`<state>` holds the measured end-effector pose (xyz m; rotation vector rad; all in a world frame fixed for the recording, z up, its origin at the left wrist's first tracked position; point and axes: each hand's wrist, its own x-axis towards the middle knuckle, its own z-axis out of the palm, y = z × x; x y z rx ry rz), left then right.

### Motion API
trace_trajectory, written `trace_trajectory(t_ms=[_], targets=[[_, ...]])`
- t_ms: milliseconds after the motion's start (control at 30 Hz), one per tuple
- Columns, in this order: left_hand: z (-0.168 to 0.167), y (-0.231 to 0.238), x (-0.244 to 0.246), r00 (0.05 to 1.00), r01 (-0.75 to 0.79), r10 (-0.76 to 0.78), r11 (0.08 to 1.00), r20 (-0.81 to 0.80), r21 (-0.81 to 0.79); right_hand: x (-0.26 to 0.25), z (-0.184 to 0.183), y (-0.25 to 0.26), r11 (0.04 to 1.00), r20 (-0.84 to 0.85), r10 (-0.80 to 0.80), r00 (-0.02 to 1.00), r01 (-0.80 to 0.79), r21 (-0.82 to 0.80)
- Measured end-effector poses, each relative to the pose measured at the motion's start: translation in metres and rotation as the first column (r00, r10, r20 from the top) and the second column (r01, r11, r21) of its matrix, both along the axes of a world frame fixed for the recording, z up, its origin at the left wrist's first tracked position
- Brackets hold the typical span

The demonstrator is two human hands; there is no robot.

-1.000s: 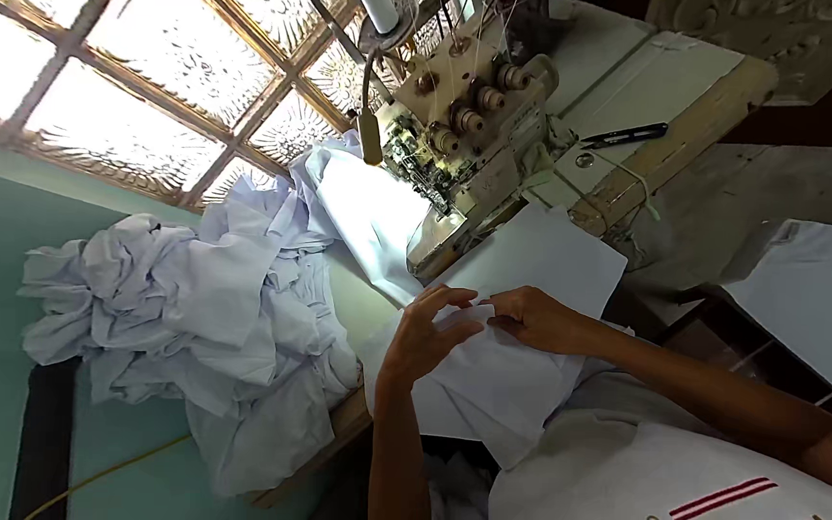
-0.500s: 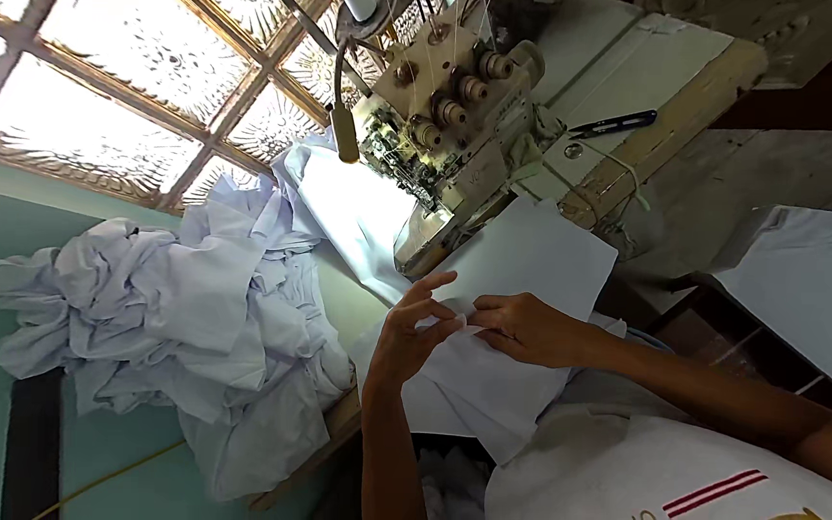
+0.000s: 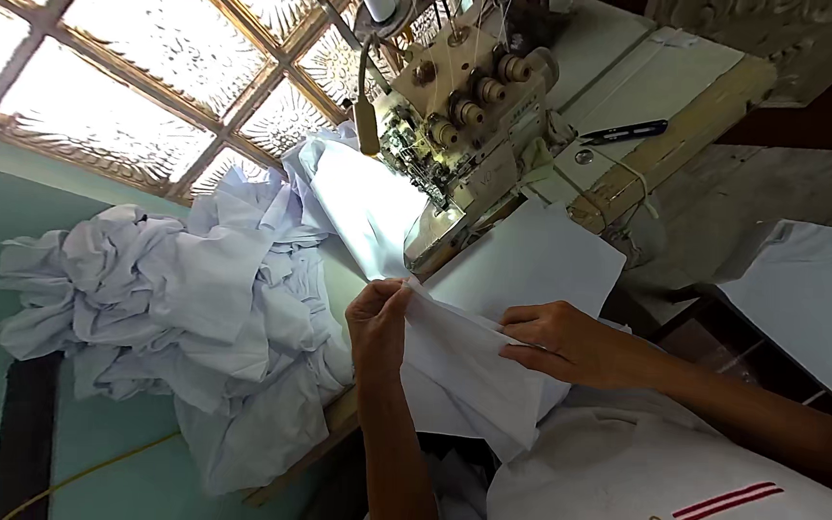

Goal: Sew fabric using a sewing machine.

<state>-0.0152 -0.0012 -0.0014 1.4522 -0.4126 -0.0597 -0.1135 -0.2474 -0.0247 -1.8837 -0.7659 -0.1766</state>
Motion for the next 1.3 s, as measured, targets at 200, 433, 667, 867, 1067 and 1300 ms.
trace_trajectory(t_ms=[200, 433, 667, 867, 1067, 1300], targets=[[-0.001, 0.001, -0.004, 1.000, -0.002, 0.002, 0.994, 0.001, -0.105, -0.009, 0.004, -0.005, 0.975, -0.150, -0.215, 0.965, 0.202, -0.094], [0.026, -0.008, -0.023, 0.976, -0.061, 0.074, 0.995, 0.205, -0.073, 0.006, 0.011, 0.017, 0.922, -0.101, -0.378, 0.920, 0.365, -0.127], [0.036, 0.016, -0.032, 0.869, -0.224, 0.232, 0.972, 0.438, -0.069, 0.000, 0.038, 0.010, 0.958, 0.121, -0.221, 0.968, 0.238, -0.157], [0.076, 0.040, -0.066, 0.642, -0.448, 0.488, 0.865, 0.591, -0.228, 0.001, 0.080, 0.017, 0.974, 0.359, -0.219, 0.907, 0.179, 0.141], [0.075, 0.044, -0.071, 0.579, -0.522, 0.533, 0.824, 0.616, -0.222, 0.010, 0.083, 0.031, 0.945, 0.360, -0.194, 0.913, 0.076, 0.318], [0.038, 0.036, -0.065, 0.734, -0.525, 0.513, 0.844, 0.444, -0.108, 0.017, 0.068, 0.045, 0.936, 0.548, -0.348, 0.761, 0.245, 0.255]])
